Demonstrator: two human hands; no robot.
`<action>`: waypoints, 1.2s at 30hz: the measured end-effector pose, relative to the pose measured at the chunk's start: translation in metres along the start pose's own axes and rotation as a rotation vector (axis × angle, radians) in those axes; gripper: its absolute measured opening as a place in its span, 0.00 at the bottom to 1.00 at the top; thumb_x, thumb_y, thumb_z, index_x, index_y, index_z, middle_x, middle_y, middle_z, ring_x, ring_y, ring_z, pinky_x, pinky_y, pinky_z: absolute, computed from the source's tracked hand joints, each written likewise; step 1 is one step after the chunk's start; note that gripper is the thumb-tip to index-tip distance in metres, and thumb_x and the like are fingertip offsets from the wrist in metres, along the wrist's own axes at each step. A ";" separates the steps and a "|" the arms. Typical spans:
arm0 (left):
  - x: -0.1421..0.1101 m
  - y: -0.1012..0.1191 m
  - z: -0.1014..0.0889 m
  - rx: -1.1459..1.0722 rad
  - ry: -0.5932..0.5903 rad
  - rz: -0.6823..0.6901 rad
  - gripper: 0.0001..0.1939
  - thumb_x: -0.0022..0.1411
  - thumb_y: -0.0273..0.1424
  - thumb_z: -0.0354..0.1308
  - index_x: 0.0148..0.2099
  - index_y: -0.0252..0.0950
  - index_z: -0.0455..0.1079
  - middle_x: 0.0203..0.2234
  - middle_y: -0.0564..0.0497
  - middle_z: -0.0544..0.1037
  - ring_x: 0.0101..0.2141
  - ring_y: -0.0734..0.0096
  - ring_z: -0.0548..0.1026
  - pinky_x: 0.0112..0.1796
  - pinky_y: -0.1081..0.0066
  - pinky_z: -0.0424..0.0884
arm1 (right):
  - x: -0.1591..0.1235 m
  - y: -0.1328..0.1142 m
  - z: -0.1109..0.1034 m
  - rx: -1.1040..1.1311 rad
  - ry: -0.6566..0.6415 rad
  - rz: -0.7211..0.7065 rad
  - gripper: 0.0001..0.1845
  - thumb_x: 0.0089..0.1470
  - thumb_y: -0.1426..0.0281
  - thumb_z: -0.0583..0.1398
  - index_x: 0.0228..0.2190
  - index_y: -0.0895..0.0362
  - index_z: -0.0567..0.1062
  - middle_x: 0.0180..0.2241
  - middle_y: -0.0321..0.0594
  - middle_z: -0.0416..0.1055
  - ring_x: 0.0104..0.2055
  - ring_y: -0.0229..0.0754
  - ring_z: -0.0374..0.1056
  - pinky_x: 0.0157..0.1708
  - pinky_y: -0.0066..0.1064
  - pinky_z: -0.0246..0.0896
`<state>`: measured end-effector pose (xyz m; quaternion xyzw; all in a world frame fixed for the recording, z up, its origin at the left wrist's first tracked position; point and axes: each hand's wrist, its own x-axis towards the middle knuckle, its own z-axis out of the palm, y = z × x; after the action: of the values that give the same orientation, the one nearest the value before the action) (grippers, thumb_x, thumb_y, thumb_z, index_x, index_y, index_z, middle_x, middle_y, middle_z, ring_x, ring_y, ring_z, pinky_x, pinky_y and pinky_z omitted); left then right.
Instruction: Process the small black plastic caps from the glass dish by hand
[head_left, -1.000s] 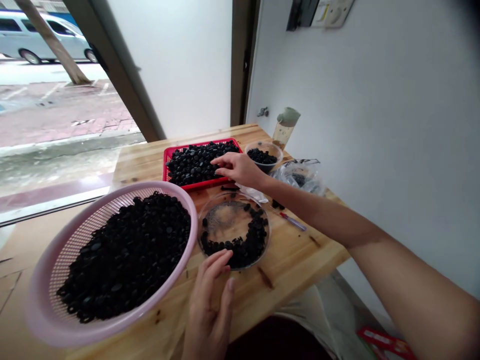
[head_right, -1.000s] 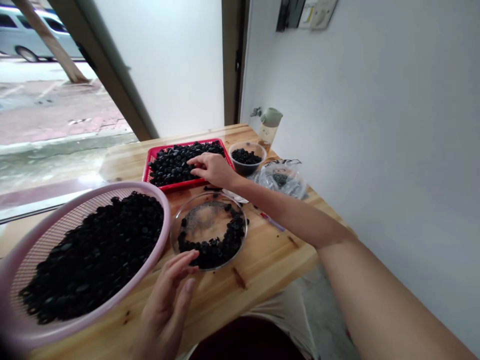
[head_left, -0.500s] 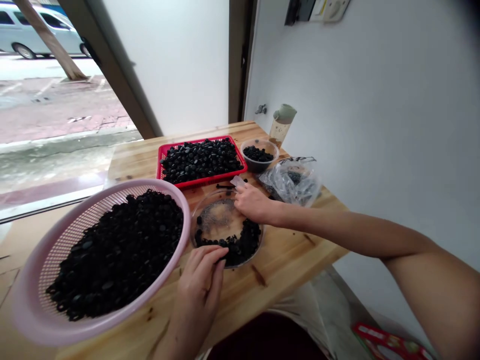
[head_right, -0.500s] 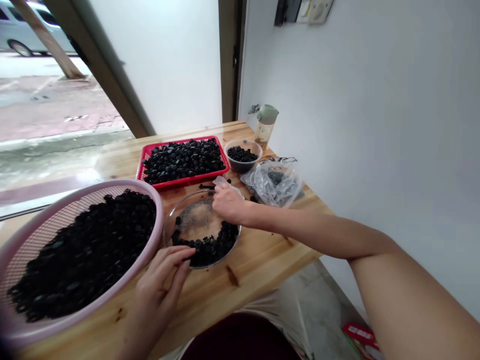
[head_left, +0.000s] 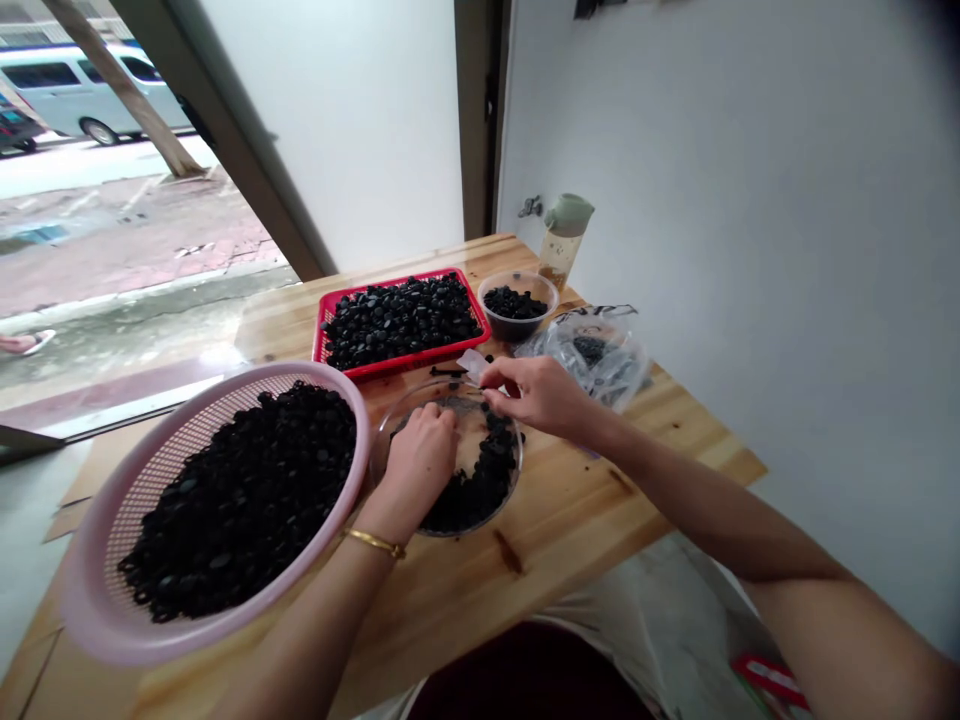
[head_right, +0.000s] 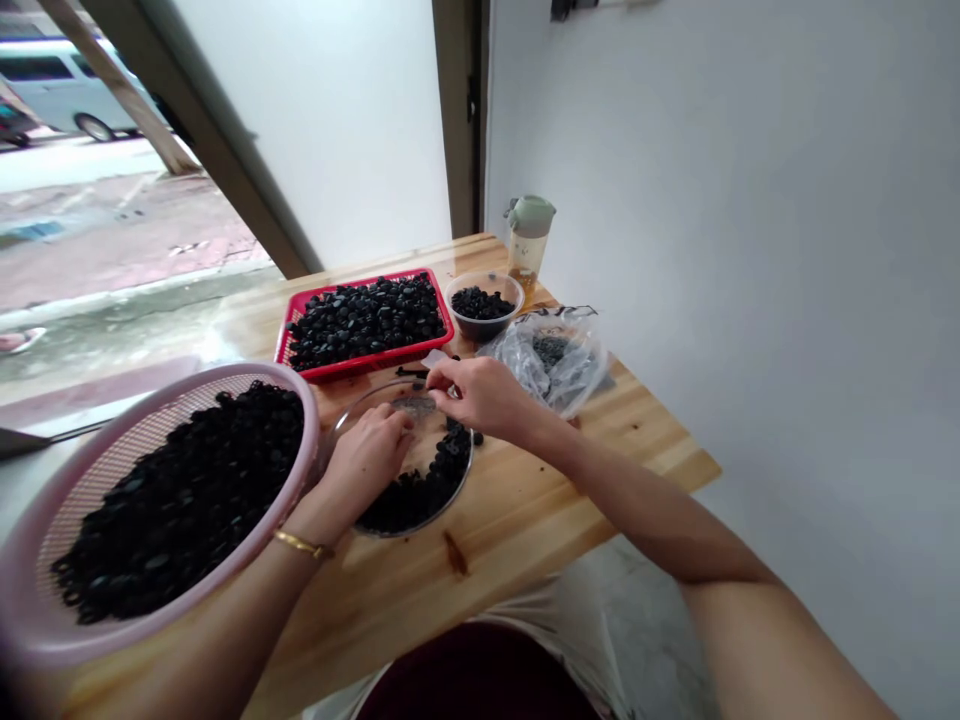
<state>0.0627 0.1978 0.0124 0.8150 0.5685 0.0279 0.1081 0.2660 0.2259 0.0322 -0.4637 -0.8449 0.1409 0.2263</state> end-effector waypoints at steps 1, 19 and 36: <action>0.007 0.001 0.002 0.013 -0.016 -0.009 0.10 0.68 0.22 0.54 0.43 0.31 0.77 0.43 0.34 0.79 0.47 0.46 0.78 0.46 0.56 0.74 | -0.008 0.002 -0.002 0.176 0.050 0.039 0.08 0.61 0.71 0.61 0.41 0.59 0.79 0.30 0.38 0.78 0.29 0.38 0.70 0.30 0.29 0.59; -0.041 0.031 -0.002 -0.758 0.338 0.017 0.08 0.68 0.28 0.56 0.46 0.37 0.74 0.34 0.50 0.80 0.33 0.69 0.79 0.34 0.72 0.75 | -0.086 -0.015 0.039 1.384 0.198 0.254 0.17 0.52 0.61 0.72 0.38 0.53 0.74 0.32 0.37 0.76 0.31 0.36 0.70 0.30 0.27 0.64; -0.093 0.030 0.019 -1.503 0.457 -0.071 0.03 0.65 0.30 0.67 0.38 0.41 0.82 0.39 0.50 0.79 0.38 0.73 0.77 0.38 0.77 0.75 | -0.083 -0.053 0.059 1.138 0.157 0.088 0.11 0.58 0.60 0.69 0.40 0.53 0.80 0.36 0.41 0.76 0.35 0.41 0.70 0.34 0.32 0.67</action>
<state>0.0608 0.0981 0.0078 0.4789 0.4309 0.5684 0.5118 0.2367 0.1260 -0.0157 -0.3125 -0.5966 0.5480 0.4961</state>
